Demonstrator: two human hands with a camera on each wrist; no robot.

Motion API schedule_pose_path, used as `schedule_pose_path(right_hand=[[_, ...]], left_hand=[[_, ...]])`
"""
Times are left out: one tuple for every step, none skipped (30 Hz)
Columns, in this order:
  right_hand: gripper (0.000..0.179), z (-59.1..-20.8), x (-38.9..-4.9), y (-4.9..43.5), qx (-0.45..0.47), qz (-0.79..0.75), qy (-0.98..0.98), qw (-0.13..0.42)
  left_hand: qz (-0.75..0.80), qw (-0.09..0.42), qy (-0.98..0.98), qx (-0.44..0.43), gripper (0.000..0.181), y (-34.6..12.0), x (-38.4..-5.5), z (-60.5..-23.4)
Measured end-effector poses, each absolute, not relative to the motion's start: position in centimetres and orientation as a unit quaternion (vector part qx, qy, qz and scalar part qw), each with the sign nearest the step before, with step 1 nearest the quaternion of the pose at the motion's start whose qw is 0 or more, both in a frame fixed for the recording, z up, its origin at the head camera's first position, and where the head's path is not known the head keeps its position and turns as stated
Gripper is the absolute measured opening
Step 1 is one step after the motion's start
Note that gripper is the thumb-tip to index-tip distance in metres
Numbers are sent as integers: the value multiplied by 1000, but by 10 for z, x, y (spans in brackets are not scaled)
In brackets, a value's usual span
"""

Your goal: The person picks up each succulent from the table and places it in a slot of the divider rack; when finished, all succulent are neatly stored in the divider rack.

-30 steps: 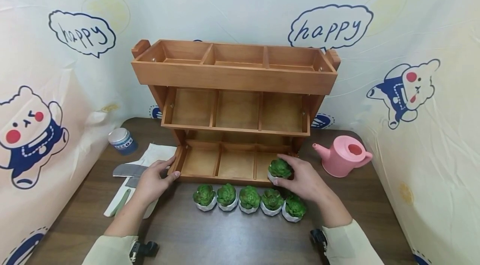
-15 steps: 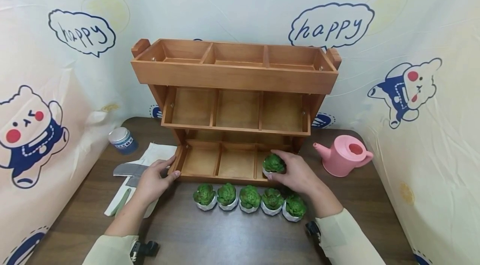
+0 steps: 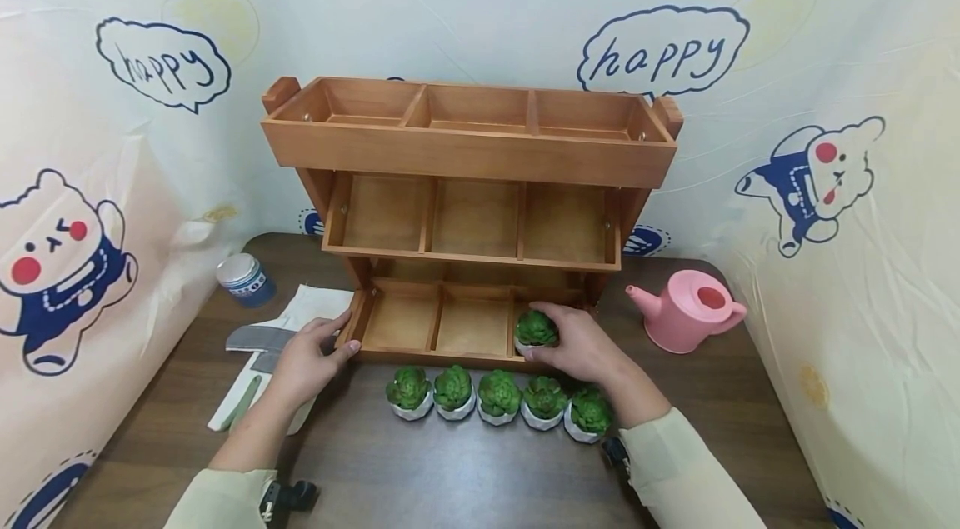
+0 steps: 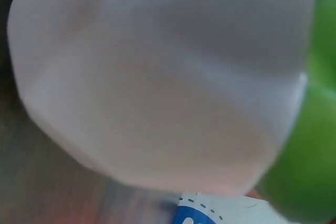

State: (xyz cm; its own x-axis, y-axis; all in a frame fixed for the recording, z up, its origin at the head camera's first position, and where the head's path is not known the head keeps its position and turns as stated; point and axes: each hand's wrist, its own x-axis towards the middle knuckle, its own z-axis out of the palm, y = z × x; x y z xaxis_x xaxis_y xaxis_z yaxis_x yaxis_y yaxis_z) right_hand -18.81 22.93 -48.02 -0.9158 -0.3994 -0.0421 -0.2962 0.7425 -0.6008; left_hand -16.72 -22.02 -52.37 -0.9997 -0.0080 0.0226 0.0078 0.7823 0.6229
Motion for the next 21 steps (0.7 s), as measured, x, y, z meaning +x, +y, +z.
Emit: schedule_pose_path(right_hand=[[76, -480, -188, 229, -186, -306, 930, 87], [75, -481, -189, 228, -186, -304, 930, 88], [75, -481, -189, 228, -186, -303, 931, 89], [74, -481, -189, 227, -187, -301, 931, 90], [73, -481, -189, 227, -187, -300, 931, 91], [73, -481, -189, 227, -188, -299, 931, 92], [73, -481, -189, 227, -189, -297, 931, 93], [72, -482, -188, 226, -191, -296, 931, 94], [72, -482, -188, 226, -193, -295, 931, 95], [71, -482, -188, 226, -195, -295, 931, 97], [71, -483, -188, 226, -196, -293, 931, 99], [70, -483, -188, 226, -197, -291, 931, 101], [70, -484, -188, 226, -197, -290, 931, 103], [70, -485, -188, 227, -196, -288, 931, 106], [70, -485, -188, 227, -195, -287, 932, 108], [70, -486, -188, 227, -193, -286, 932, 110], [70, -486, -188, 228, -193, -286, 932, 111], [70, -486, -188, 228, -192, -286, 932, 112], [71, -486, -188, 229, -192, -285, 932, 112], [71, -487, -187, 229, -192, -285, 932, 112], [72, -487, -187, 229, -195, -286, 932, 110]], left_hand=[[-330, 12, -944, 0, 65, -220, -167, -524], [-330, 12, -944, 0, 65, -220, -167, -524], [-330, 12, -944, 0, 65, -220, -167, -524], [-330, 12, -944, 0, 65, -220, -167, -524], [-330, 12, -944, -1, 65, -220, -167, -524], [-329, 12, -944, -1, 65, -220, -167, -524], [-329, 11, -944, -1, 65, -220, -167, -524], [-329, 11, -944, -1, 65, -220, -167, -524], [-330, 10, -944, -1, 65, -220, -168, -524], [-330, 9, -944, -1, 66, -220, -168, -524], [-331, 8, -944, 0, 66, -221, -168, -524], [-332, 7, -943, 2, 66, -221, -168, -524], [-333, 5, -943, 4, 66, -221, -168, -524], [-334, 4, -943, 5, 66, -221, -168, -524], [-335, 2, -942, 7, 66, -221, -168, -524], [-335, 1, -942, 8, 66, -221, -168, -524], [-336, -1, -942, 9, 66, -221, -168, -525], [-336, -1, -942, 10, 66, -221, -168, -525], [-337, -1, -942, 10, 66, -221, -168, -525], [-336, -2, -942, 11, 66, -221, -169, -526], [-336, -2, -942, 11, 66, -221, -169, -526]])
